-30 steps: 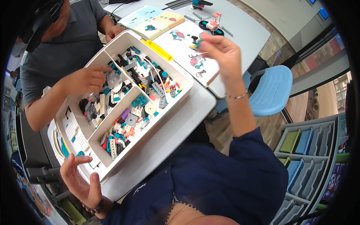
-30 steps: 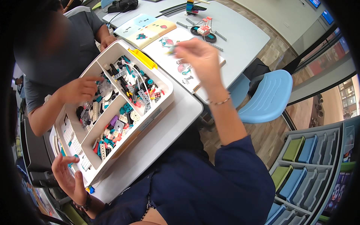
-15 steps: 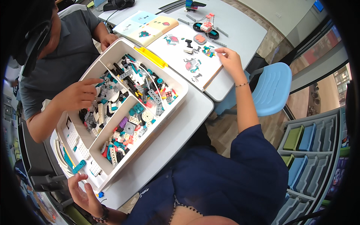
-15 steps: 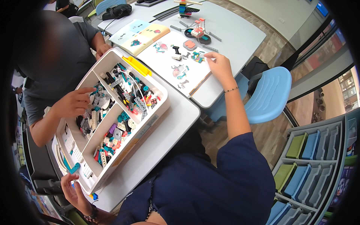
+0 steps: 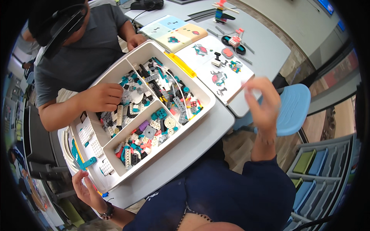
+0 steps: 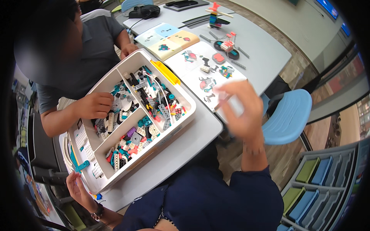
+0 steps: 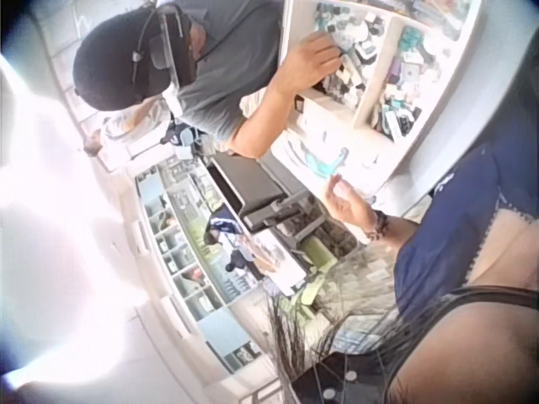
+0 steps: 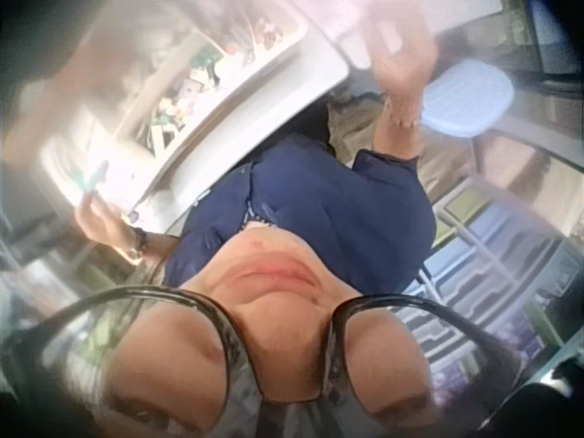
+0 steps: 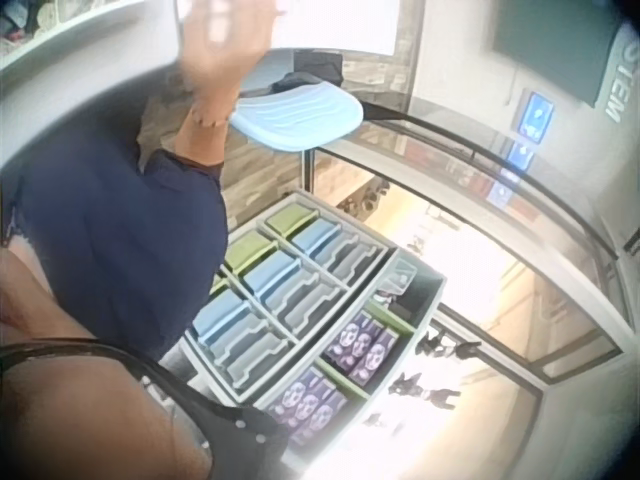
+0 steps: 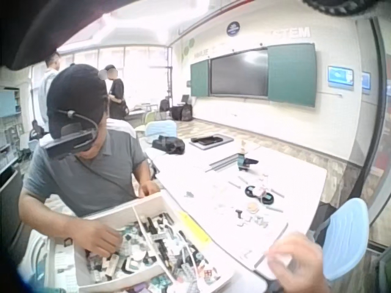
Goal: The person assembles a Lego model by selecting pieces from a compartmentalized tray and connecting them by hand. They repeatedly pick up small bricks, align them, and snap them together while occasionally referencing an instruction booklet on the table.
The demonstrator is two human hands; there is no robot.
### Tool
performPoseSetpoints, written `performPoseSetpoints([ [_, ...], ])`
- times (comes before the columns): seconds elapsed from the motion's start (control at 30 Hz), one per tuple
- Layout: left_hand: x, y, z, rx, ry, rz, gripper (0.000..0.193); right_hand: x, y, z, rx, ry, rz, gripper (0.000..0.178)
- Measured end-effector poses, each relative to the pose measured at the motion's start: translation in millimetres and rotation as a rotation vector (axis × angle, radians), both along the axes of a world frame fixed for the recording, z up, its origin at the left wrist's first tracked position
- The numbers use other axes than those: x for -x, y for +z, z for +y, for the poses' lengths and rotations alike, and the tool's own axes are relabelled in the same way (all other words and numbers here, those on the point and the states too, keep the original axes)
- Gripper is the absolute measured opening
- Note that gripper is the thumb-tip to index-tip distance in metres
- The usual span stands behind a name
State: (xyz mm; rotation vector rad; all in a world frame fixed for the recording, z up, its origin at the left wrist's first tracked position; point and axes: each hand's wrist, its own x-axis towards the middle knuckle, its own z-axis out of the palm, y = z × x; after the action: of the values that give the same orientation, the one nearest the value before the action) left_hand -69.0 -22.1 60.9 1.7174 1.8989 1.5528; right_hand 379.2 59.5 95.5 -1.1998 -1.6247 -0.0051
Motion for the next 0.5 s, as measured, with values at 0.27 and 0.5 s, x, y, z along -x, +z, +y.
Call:
performPoseSetpoints([
  [0.27, -3, -4, 16, -0.006, -0.059, -0.045, 0.022, 80, 94, -51, -0.333, 0.523, -0.406, 0.013],
  [0.5, 4, -7, 8, -0.016, 0.004, -0.115, 0.021, 107, 91, -44, -0.35, 0.572, -0.348, 0.016],
])
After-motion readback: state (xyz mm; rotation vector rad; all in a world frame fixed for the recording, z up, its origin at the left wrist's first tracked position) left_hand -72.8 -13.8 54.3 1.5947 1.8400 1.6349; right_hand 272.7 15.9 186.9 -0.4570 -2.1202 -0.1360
